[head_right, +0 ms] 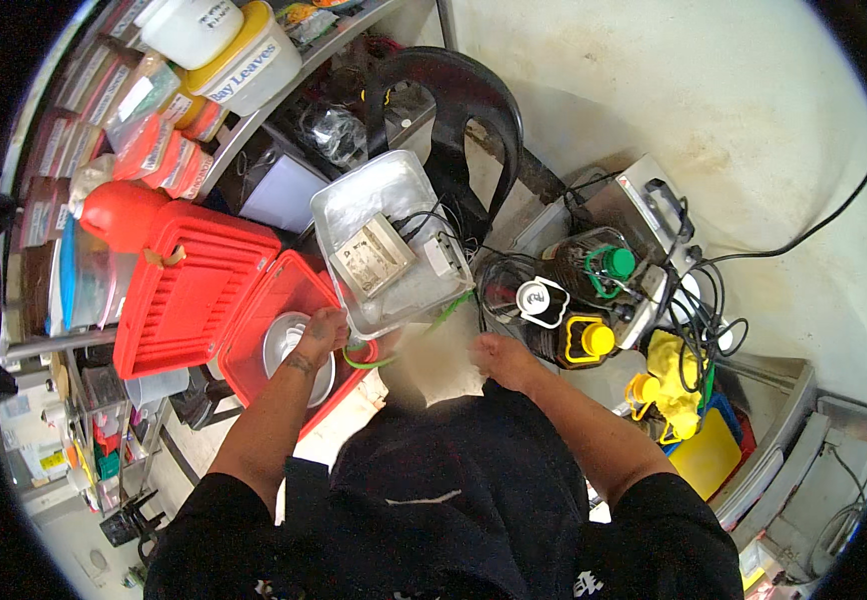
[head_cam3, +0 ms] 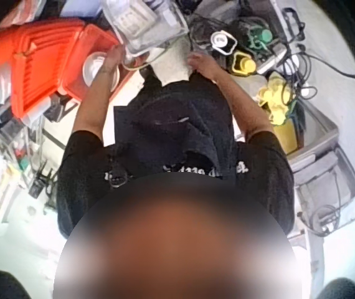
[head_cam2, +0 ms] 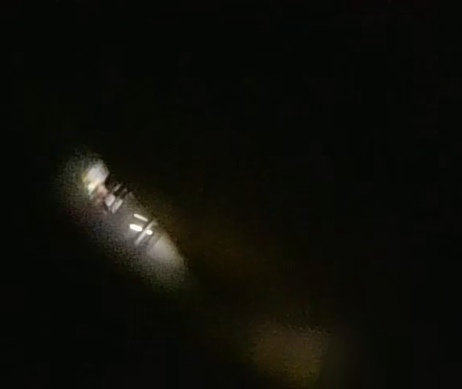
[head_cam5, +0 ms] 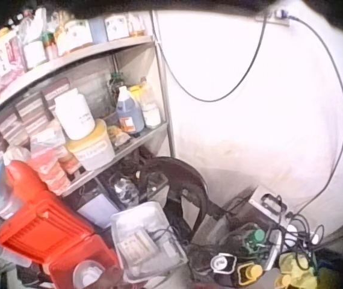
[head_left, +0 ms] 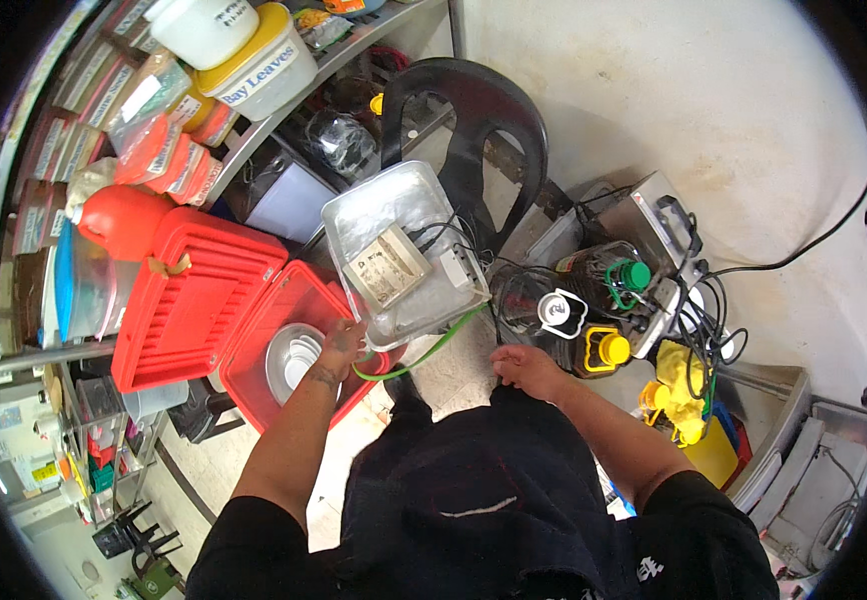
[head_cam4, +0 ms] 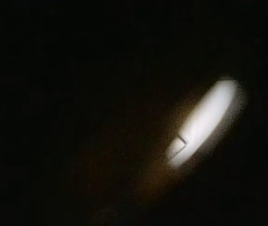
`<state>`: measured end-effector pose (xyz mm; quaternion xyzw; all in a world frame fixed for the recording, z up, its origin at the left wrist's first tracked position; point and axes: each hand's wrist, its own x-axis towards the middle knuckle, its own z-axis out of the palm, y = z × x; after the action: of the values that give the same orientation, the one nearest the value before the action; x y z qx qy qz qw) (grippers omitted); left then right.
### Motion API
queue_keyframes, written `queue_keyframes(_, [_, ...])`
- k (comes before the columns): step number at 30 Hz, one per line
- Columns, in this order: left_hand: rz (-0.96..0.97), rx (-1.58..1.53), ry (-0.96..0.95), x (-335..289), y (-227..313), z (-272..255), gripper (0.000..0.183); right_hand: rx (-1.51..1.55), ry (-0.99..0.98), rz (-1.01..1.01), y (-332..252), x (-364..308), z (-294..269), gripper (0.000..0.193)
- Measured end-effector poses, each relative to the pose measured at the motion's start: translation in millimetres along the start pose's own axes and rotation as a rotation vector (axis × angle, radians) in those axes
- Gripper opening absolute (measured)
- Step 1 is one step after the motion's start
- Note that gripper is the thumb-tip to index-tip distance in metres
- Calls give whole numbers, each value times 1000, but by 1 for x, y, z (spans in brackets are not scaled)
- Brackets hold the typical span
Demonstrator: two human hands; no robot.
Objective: The person assembles a small electronic device by connecting wires to a white power adapter and a beige control box. They strip wire ends, insert them into the adapter, and connect the adapter to the control box, which shows a digital display.
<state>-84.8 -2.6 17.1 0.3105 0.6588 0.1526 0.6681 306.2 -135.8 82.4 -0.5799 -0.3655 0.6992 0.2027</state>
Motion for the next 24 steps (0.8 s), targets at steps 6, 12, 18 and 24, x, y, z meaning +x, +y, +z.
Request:
queue_keyframes(6, [-199, -190, 113, 99, -4, 8, 46, 141, 98, -146, 27, 135, 51, 37])
queue_keyframes(12, [-58, -258, 162, 135, -28, 22, 39, 666, 198, 147, 10, 242, 92, 54])
queue_keyframes(18, [-49, -331, 84, 144, -33, 29, 32, 754, 321, 161, -4, 293, 121, 59])
queue_keyframes(24, [121, -402, 23, 104, -18, 31, 53, 779, 327, 157, 13, 307, 121, 50])
